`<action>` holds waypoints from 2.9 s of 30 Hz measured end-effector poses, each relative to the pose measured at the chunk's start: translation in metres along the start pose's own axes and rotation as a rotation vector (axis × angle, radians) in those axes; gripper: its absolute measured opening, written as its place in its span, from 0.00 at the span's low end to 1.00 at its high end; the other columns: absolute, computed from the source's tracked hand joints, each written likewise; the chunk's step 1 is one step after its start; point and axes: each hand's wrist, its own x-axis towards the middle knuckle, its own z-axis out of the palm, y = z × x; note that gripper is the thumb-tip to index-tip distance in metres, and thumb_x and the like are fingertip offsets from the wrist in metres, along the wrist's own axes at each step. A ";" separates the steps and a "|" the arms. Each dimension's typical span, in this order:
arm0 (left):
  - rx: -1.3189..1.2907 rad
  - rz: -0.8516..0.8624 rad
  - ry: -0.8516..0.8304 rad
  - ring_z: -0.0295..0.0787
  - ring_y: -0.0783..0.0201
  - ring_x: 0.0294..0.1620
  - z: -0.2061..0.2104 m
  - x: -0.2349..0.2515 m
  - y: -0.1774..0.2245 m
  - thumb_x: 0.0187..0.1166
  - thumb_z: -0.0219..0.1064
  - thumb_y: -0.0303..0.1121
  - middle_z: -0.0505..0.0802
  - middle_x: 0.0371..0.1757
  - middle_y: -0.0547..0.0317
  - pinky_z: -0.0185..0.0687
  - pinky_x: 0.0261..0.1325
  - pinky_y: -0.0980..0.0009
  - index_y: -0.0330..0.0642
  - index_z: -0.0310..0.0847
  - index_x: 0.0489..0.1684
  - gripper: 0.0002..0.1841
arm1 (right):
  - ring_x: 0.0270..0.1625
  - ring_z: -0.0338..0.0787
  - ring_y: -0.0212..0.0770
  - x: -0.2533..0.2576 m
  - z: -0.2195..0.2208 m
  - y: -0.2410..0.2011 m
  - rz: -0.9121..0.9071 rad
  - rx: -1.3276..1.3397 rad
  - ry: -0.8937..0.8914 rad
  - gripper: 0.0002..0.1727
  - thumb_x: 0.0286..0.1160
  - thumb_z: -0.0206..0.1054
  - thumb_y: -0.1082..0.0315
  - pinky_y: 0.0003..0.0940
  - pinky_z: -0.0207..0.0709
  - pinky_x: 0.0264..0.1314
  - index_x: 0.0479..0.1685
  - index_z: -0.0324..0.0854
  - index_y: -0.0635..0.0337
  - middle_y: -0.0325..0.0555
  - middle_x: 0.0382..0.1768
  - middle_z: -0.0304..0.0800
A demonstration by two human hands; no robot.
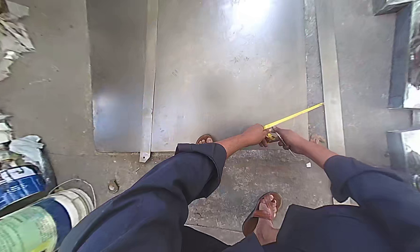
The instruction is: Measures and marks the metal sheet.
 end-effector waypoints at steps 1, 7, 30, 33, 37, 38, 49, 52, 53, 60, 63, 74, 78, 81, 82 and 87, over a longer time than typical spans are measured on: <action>0.043 0.019 0.003 0.94 0.69 0.38 0.000 -0.002 0.006 0.98 0.40 0.48 0.96 0.44 0.51 0.87 0.49 0.70 0.30 0.79 0.57 0.28 | 0.13 0.64 0.23 0.003 0.002 0.004 -0.014 0.082 -0.025 0.26 0.91 0.48 0.38 0.19 0.50 0.14 0.69 0.75 0.46 0.36 0.35 0.94; -0.061 0.137 0.066 0.94 0.70 0.36 0.005 -0.011 0.018 0.98 0.42 0.45 0.96 0.44 0.52 0.88 0.46 0.72 0.30 0.79 0.61 0.26 | 0.10 0.57 0.20 -0.001 -0.011 -0.014 -0.094 0.351 -0.133 0.18 0.94 0.49 0.50 0.17 0.47 0.11 0.51 0.79 0.50 0.34 0.27 0.88; -0.277 0.322 0.588 0.92 0.68 0.23 -0.008 -0.024 0.009 0.97 0.42 0.47 0.96 0.26 0.56 0.87 0.33 0.69 0.31 0.85 0.51 0.28 | 0.12 0.61 0.22 -0.032 -0.021 -0.068 -0.299 0.415 0.054 0.12 0.86 0.63 0.55 0.18 0.52 0.11 0.50 0.82 0.54 0.35 0.31 0.86; -0.569 0.257 0.656 0.88 0.69 0.18 -0.026 -0.020 0.020 0.96 0.41 0.46 0.94 0.22 0.57 0.80 0.23 0.73 0.34 0.85 0.48 0.28 | 0.12 0.62 0.21 -0.050 -0.052 -0.069 -0.385 0.603 0.132 0.12 0.88 0.62 0.58 0.18 0.51 0.11 0.58 0.79 0.54 0.39 0.38 0.92; -0.622 0.117 0.758 0.78 0.71 0.13 -0.057 -0.011 -0.005 0.94 0.43 0.47 0.89 0.19 0.62 0.70 0.18 0.74 0.40 0.84 0.47 0.25 | 0.13 0.65 0.23 -0.067 -0.088 -0.060 -0.465 0.715 0.225 0.13 0.79 0.72 0.66 0.18 0.55 0.11 0.56 0.78 0.59 0.41 0.32 0.88; -0.614 0.083 0.773 0.73 0.72 0.11 -0.065 -0.009 -0.015 0.93 0.45 0.46 0.84 0.16 0.66 0.67 0.16 0.75 0.42 0.83 0.43 0.22 | 0.12 0.65 0.23 -0.072 -0.096 -0.057 -0.481 0.736 0.234 0.13 0.76 0.74 0.68 0.17 0.56 0.10 0.53 0.76 0.58 0.40 0.28 0.84; -0.881 0.130 0.635 0.68 0.76 0.09 -0.103 0.027 -0.065 0.87 0.60 0.55 0.74 0.13 0.74 0.67 0.14 0.78 0.55 0.74 0.30 0.18 | 0.59 0.90 0.47 -0.070 -0.151 0.004 -0.574 -0.430 0.442 0.31 0.61 0.83 0.65 0.48 0.81 0.67 0.66 0.81 0.65 0.57 0.56 0.90; -1.072 0.190 0.638 0.75 0.76 0.16 -0.086 0.014 -0.076 0.87 0.63 0.48 0.79 0.20 0.72 0.77 0.23 0.77 0.51 0.80 0.42 0.12 | 0.62 0.90 0.59 -0.056 -0.149 0.007 -0.379 -0.848 0.526 0.29 0.71 0.77 0.52 0.66 0.80 0.65 0.72 0.80 0.49 0.56 0.58 0.92; -1.161 0.182 0.643 0.77 0.76 0.20 -0.077 0.009 -0.086 0.87 0.63 0.46 0.82 0.24 0.71 0.79 0.27 0.77 0.50 0.80 0.45 0.11 | 0.60 0.91 0.61 -0.045 -0.144 0.010 -0.355 -0.915 0.545 0.27 0.73 0.76 0.52 0.69 0.80 0.62 0.71 0.81 0.48 0.57 0.56 0.92; -1.503 0.088 0.599 0.96 0.60 0.45 -0.040 0.022 -0.134 0.90 0.58 0.29 0.95 0.49 0.47 0.92 0.52 0.67 0.31 0.74 0.63 0.12 | 0.49 0.92 0.73 -0.002 -0.128 -0.005 -0.265 -1.291 0.670 0.19 0.79 0.70 0.53 0.74 0.79 0.40 0.60 0.79 0.54 0.66 0.46 0.91; -1.479 0.042 0.572 0.96 0.60 0.45 -0.050 0.025 -0.135 0.93 0.54 0.34 0.95 0.51 0.46 0.91 0.50 0.68 0.32 0.73 0.67 0.15 | 0.43 0.90 0.78 0.006 -0.120 -0.007 -0.161 -1.364 0.661 0.21 0.77 0.70 0.54 0.73 0.77 0.33 0.57 0.74 0.60 0.71 0.38 0.88; -1.480 -0.002 0.649 0.88 0.67 0.36 -0.077 0.031 -0.085 0.87 0.66 0.38 0.92 0.42 0.54 0.83 0.37 0.72 0.39 0.80 0.58 0.13 | 0.65 0.83 0.80 -0.014 -0.157 -0.046 -0.199 -1.200 0.627 0.18 0.86 0.63 0.63 0.84 0.72 0.55 0.72 0.81 0.52 0.73 0.64 0.83; -1.422 0.022 0.572 0.89 0.65 0.43 -0.084 0.029 -0.077 0.87 0.66 0.39 0.93 0.48 0.53 0.83 0.46 0.67 0.38 0.79 0.63 0.16 | 0.72 0.80 0.75 -0.039 -0.158 -0.070 -0.108 -1.086 0.654 0.32 0.79 0.68 0.39 0.80 0.66 0.69 0.67 0.84 0.57 0.73 0.64 0.85; -1.371 0.003 0.515 0.89 0.64 0.45 -0.091 0.027 -0.080 0.87 0.66 0.41 0.93 0.49 0.53 0.84 0.48 0.66 0.38 0.80 0.64 0.17 | 0.73 0.80 0.71 -0.039 -0.160 -0.082 -0.089 -1.101 0.676 0.35 0.77 0.67 0.35 0.76 0.67 0.72 0.68 0.84 0.57 0.70 0.66 0.84; -1.351 0.004 0.496 0.89 0.65 0.44 -0.095 0.028 -0.081 0.88 0.65 0.42 0.93 0.49 0.53 0.83 0.48 0.66 0.38 0.80 0.64 0.18 | 0.74 0.79 0.70 -0.039 -0.159 -0.086 -0.087 -1.095 0.690 0.34 0.78 0.68 0.37 0.75 0.67 0.72 0.68 0.84 0.57 0.70 0.67 0.84; -1.302 0.066 0.472 0.86 0.63 0.41 -0.109 0.030 -0.086 0.92 0.57 0.45 0.91 0.50 0.50 0.81 0.45 0.63 0.38 0.78 0.66 0.20 | 0.71 0.81 0.72 -0.006 -0.149 -0.097 -0.045 -1.114 0.678 0.30 0.83 0.67 0.44 0.75 0.67 0.73 0.68 0.84 0.62 0.74 0.63 0.86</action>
